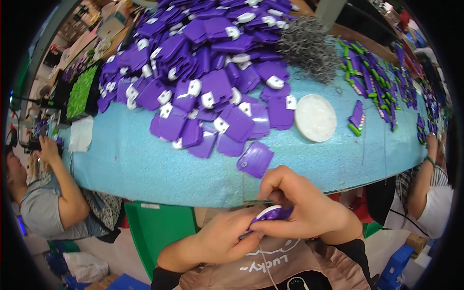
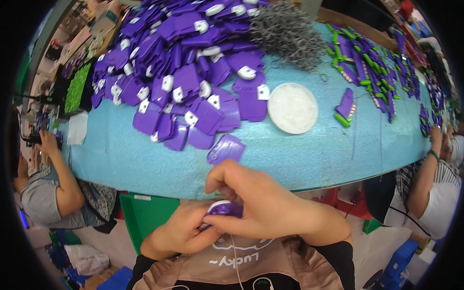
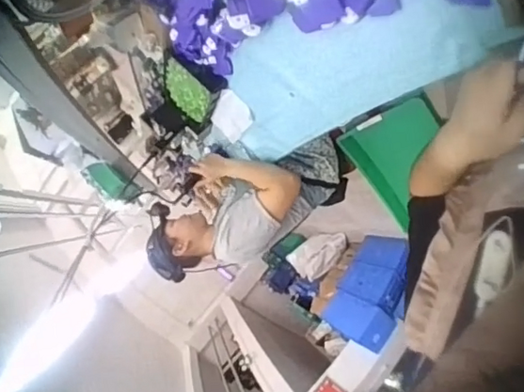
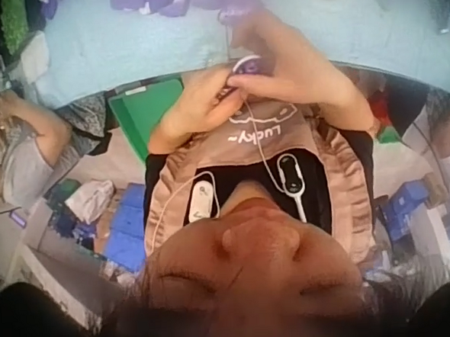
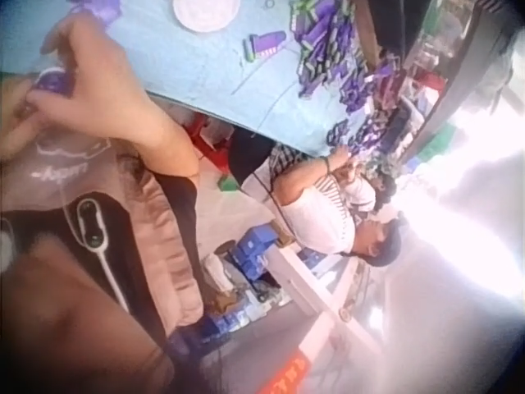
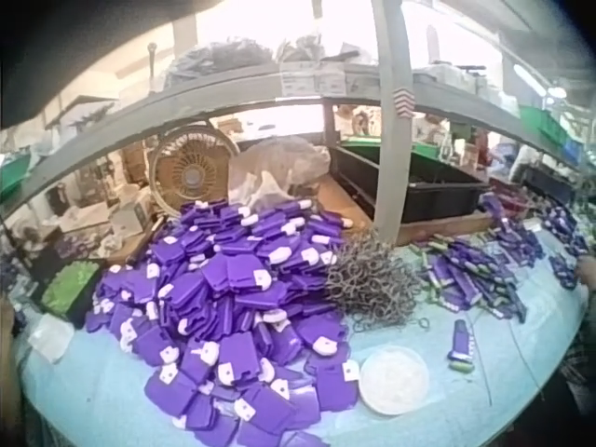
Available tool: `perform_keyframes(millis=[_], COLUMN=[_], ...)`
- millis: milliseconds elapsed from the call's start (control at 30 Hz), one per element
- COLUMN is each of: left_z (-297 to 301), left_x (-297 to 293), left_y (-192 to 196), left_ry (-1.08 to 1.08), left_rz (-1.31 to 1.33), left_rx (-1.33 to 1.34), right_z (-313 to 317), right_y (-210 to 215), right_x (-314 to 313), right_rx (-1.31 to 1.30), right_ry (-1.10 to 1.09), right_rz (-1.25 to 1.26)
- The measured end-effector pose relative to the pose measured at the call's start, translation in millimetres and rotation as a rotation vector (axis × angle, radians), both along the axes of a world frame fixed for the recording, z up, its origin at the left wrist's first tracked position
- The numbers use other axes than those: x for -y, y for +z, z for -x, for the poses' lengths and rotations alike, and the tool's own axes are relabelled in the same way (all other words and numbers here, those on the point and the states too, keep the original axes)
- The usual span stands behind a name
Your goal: The person assembles purple plastic housings by hand, inserting internal components into the casings and threading pink cords through them on an assembly table.
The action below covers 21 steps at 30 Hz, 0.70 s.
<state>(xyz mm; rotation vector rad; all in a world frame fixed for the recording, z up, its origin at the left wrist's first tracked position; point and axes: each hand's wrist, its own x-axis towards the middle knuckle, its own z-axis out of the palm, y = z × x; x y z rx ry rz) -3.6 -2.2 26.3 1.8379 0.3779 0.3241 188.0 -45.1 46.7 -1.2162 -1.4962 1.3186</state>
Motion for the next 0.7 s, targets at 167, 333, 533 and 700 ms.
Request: perform_keyframes(millis=[167,333,533,700], left_z=[7,16,3,17], left_x=[11,9,12,9], left_y=[2,-3,5,-2], left_ry=[0.200,0.552,0.482,0.635], left_rz=[0.311,0.624,0.738,0.676], left_rx=[-0.086,0.190,0.190,0.179], right_z=[-36,-138,-171,-143], right_y=[-16,-55,-44,-47], right_x=[1,25,-38,-5], right_rx=[0.041,1.286,1.312,1.377], right_ry=[-0.362,-0.735,-0.618,-0.484], right_rz=[-0.356,-0.331,-0.677,-0.538])
